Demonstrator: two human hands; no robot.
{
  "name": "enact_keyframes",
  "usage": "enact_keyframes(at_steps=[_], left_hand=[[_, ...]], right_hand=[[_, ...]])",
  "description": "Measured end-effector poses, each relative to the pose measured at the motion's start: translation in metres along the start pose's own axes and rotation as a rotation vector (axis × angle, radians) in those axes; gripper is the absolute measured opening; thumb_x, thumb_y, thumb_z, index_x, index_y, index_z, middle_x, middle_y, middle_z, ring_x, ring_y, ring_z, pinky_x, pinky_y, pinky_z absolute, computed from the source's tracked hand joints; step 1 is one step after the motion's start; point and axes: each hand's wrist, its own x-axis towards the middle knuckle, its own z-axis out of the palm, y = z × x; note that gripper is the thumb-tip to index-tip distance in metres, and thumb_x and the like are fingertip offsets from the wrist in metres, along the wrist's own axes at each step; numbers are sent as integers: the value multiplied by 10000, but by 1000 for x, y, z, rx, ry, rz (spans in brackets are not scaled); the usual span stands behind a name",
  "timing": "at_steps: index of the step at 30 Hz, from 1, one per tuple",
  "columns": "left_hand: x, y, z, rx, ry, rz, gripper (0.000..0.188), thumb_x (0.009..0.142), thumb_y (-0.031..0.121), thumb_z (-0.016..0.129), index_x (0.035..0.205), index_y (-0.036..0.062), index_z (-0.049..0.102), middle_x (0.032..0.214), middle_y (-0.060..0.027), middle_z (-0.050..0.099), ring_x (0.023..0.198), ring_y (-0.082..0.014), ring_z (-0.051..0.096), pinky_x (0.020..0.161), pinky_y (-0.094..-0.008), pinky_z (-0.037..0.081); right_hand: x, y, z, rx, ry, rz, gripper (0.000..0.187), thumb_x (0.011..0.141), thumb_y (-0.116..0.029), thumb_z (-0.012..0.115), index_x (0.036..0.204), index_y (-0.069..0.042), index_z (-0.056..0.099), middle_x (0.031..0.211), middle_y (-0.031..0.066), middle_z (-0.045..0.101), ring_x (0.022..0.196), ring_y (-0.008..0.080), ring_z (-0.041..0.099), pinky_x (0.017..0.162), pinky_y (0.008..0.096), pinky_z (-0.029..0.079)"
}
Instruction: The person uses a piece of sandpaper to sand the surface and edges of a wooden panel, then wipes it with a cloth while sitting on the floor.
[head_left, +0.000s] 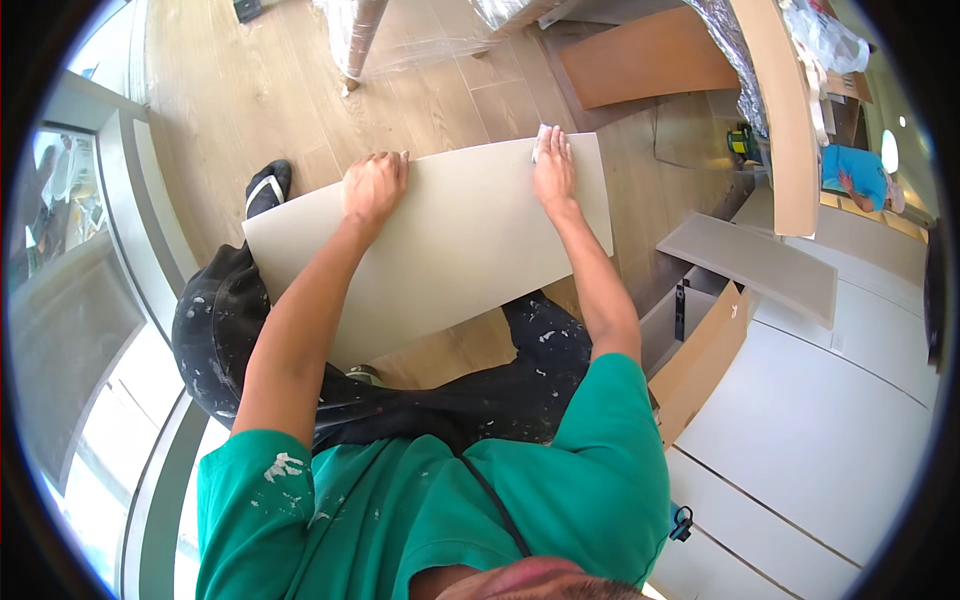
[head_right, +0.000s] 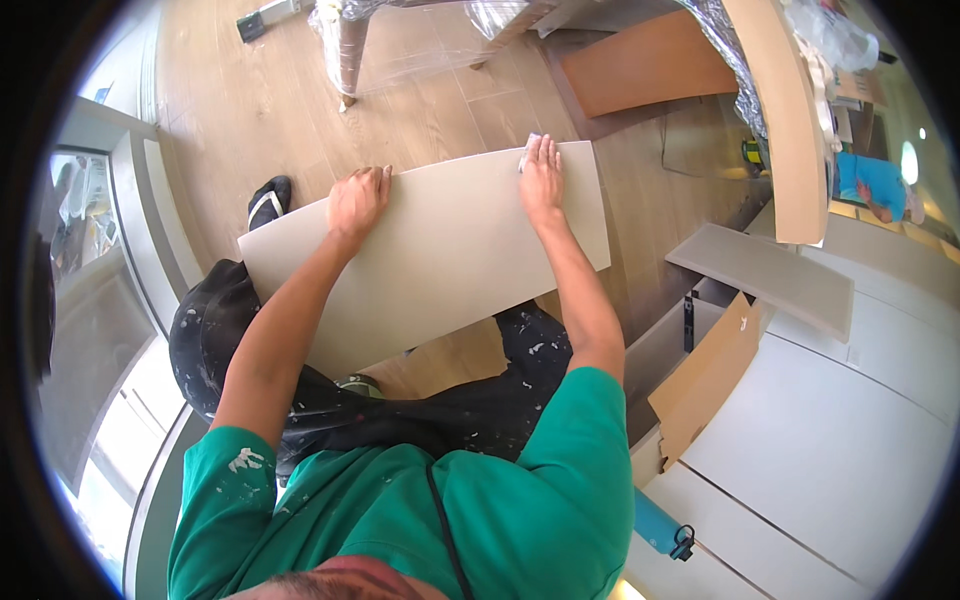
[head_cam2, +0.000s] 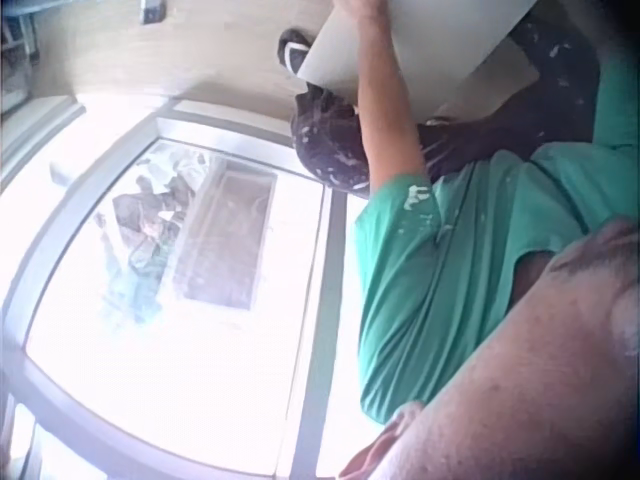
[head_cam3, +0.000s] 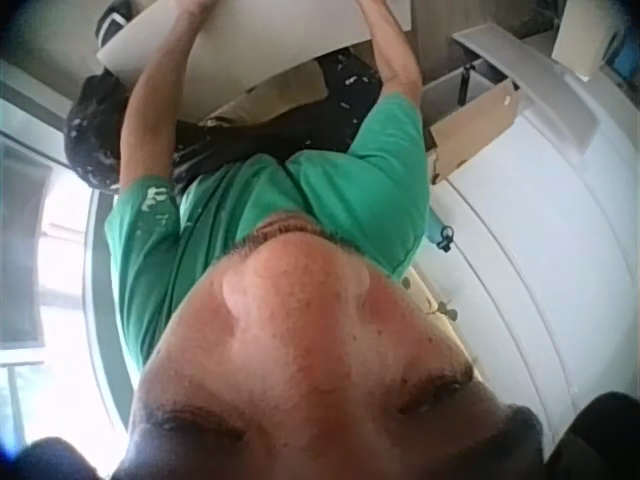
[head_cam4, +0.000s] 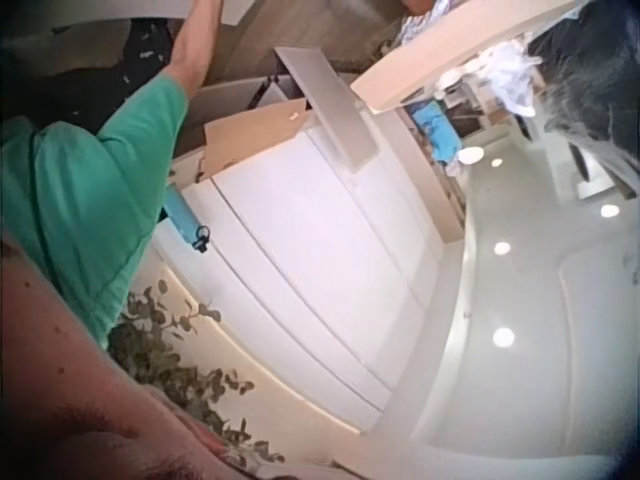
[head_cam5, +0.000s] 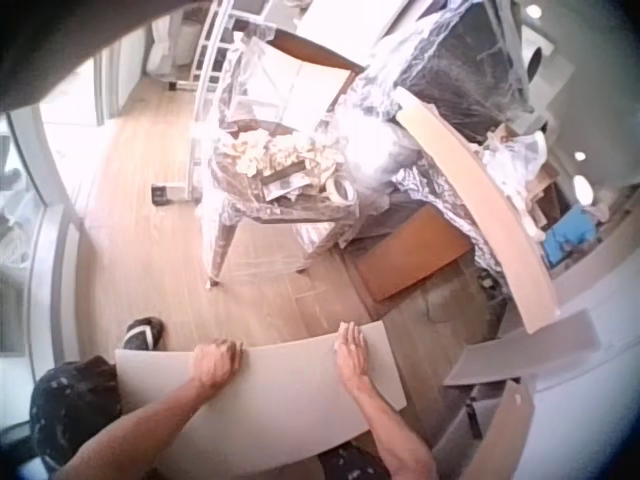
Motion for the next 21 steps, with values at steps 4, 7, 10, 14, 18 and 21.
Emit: enact_keyframes(at_steps=[4,7,10,14,18,21], left_hand=[[-10,9,-5,32,-124,-126,396,1043,281,532,772,27,669,838,-197,712,775,-363,701,738,-472,558],[1,2,-7,26,-84,-63,395,1046,282,530,779,23,667,828,-199,706,802,-356,699,753,-469,553],[-4,5,-8,23,-68,-60,375,1049,268,521,802,26,668,830,-186,705,824,-347,695,777,-459,546],[-1,8,-6,-13,5,-41,285,1041,242,525,897,43,670,903,-158,708,887,-326,684,818,-446,529],[-6,-4,-3,-38,168,-54,170,1020,204,541,1047,74,647,965,-138,694,946,-315,664,839,-451,495],[-8,-10,-18,-84,304,-88,149,989,185,564,1074,91,642,927,-139,699,941,-314,671,847,-452,480]], right_hand=[[-41,-120,-2,141,12,-200,546,984,-72,433,1496,117,406,1573,288,407,1495,381,371,1250,489,266],[-42,-152,-3,160,11,-380,551,977,-73,440,1493,115,411,1568,284,418,1484,382,390,1248,486,269],[-28,-91,3,120,63,-241,535,985,-74,446,1485,116,421,1563,288,424,1474,384,407,1246,484,271],[-22,-71,3,-63,1,-76,553,978,-37,422,1503,128,382,1579,295,393,1496,376,372,1257,485,250],[-43,-164,-18,26,-75,-251,565,977,-58,432,1512,117,381,1587,291,382,1498,377,368,1262,487,231],[-31,-103,-13,-110,-42,-273,571,973,-63,441,1513,113,382,1587,292,383,1496,377,371,1260,485,237]])
